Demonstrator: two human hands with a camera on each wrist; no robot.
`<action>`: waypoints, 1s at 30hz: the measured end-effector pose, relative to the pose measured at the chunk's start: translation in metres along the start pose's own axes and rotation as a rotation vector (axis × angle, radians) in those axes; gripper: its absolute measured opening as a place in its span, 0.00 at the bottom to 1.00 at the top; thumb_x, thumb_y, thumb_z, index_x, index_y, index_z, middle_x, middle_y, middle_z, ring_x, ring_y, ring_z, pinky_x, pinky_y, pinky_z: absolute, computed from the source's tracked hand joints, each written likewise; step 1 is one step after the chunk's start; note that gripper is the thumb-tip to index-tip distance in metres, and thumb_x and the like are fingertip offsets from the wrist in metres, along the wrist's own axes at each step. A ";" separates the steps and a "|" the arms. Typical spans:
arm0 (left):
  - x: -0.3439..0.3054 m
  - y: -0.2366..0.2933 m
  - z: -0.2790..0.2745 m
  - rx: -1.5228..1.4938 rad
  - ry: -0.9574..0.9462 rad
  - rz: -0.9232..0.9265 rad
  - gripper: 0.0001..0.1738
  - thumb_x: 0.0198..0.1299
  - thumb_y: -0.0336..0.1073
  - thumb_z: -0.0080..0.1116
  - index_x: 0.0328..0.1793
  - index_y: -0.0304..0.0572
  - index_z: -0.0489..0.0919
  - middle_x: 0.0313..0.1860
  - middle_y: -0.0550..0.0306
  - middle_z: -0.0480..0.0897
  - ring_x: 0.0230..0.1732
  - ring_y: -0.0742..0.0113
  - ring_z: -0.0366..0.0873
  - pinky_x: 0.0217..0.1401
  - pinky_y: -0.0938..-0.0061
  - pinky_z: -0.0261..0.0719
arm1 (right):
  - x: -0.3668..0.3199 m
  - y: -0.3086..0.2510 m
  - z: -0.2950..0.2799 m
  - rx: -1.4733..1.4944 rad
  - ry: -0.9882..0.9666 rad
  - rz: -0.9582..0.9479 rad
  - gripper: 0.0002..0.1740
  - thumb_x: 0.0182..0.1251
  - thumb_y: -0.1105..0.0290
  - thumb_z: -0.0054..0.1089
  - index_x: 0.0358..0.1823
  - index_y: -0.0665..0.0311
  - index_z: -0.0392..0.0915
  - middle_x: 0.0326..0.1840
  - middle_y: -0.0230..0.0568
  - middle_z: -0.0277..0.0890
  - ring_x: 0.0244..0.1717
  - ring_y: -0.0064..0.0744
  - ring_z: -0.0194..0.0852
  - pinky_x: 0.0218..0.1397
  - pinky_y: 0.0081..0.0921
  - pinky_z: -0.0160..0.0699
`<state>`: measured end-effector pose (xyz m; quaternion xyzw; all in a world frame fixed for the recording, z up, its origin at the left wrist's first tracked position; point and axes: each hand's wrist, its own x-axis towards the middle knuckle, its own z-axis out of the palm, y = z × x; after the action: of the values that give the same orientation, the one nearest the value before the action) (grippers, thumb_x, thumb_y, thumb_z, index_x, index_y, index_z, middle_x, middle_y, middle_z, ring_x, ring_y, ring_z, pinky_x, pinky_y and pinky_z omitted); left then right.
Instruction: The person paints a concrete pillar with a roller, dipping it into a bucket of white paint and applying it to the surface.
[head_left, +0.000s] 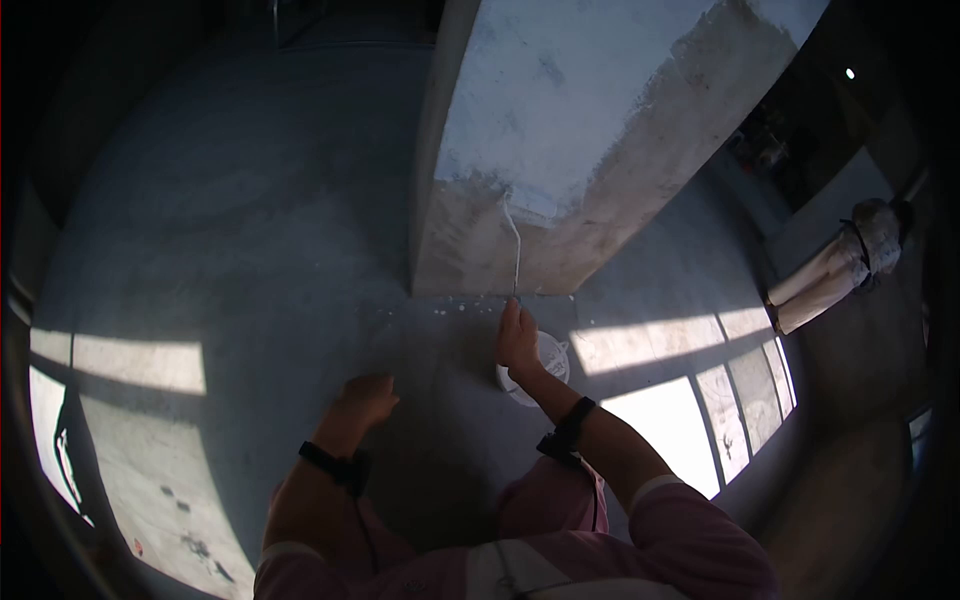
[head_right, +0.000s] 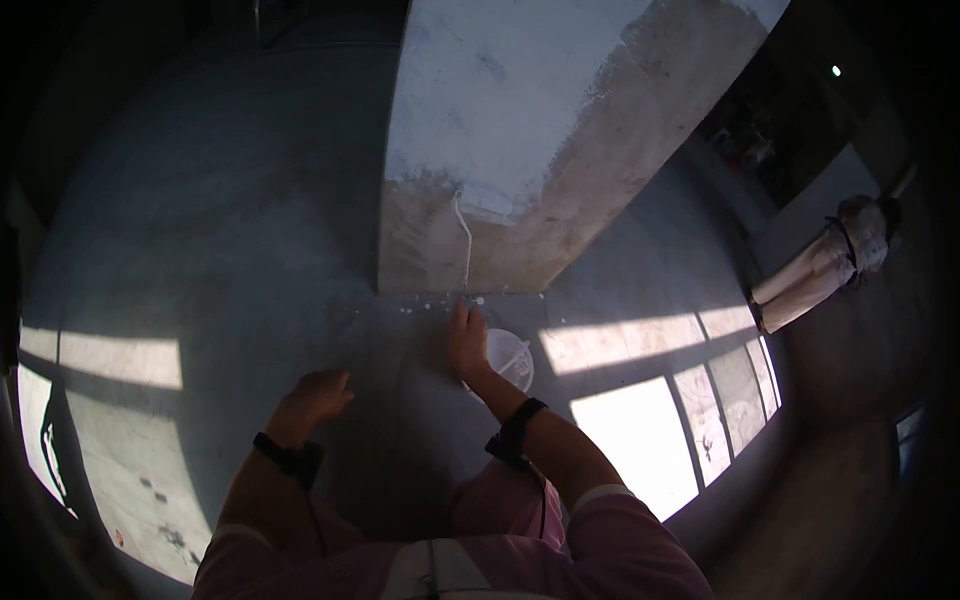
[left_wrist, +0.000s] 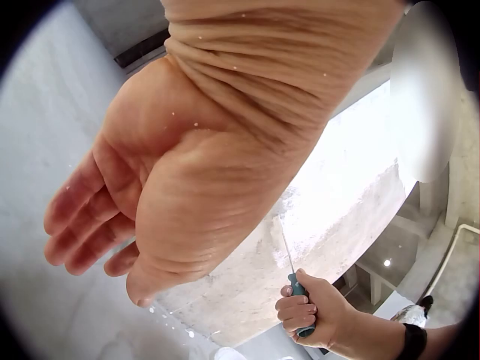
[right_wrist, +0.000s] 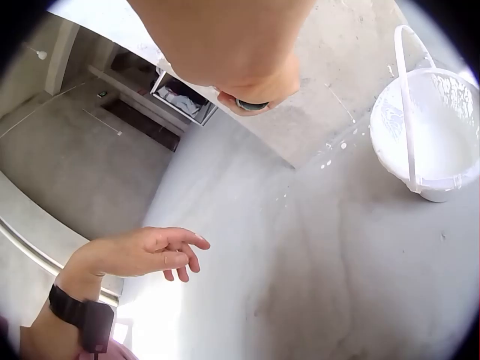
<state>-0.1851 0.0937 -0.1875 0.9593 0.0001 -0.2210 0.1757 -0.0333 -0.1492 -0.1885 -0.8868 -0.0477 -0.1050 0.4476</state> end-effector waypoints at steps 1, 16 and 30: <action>0.000 0.002 0.000 -0.001 0.000 0.002 0.20 0.65 0.46 0.58 0.54 0.39 0.77 0.52 0.45 0.82 0.55 0.46 0.80 0.56 0.55 0.78 | 0.008 -0.019 -0.010 0.109 -0.022 0.038 0.26 0.77 0.52 0.41 0.34 0.71 0.72 0.24 0.52 0.70 0.28 0.45 0.70 0.35 0.43 0.67; 0.042 0.061 -0.013 -0.815 0.399 0.207 0.25 0.70 0.49 0.52 0.62 0.36 0.74 0.48 0.46 0.83 0.51 0.52 0.82 0.54 0.64 0.78 | -0.028 -0.049 0.005 0.382 -0.255 0.309 0.31 0.77 0.41 0.34 0.41 0.65 0.70 0.26 0.40 0.70 0.23 0.30 0.71 0.21 0.29 0.69; 0.052 0.175 -0.073 -1.379 0.255 0.002 0.14 0.73 0.42 0.49 0.53 0.39 0.75 0.38 0.60 0.77 0.30 0.72 0.76 0.34 0.74 0.76 | -0.012 -0.075 -0.056 0.558 -0.448 0.232 0.47 0.73 0.39 0.40 0.78 0.70 0.43 0.61 0.67 0.69 0.62 0.51 0.72 0.67 0.36 0.67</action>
<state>-0.0939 -0.0500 -0.0889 0.6473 0.1599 -0.0561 0.7432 -0.0667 -0.1493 -0.1004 -0.7313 -0.0701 0.1600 0.6593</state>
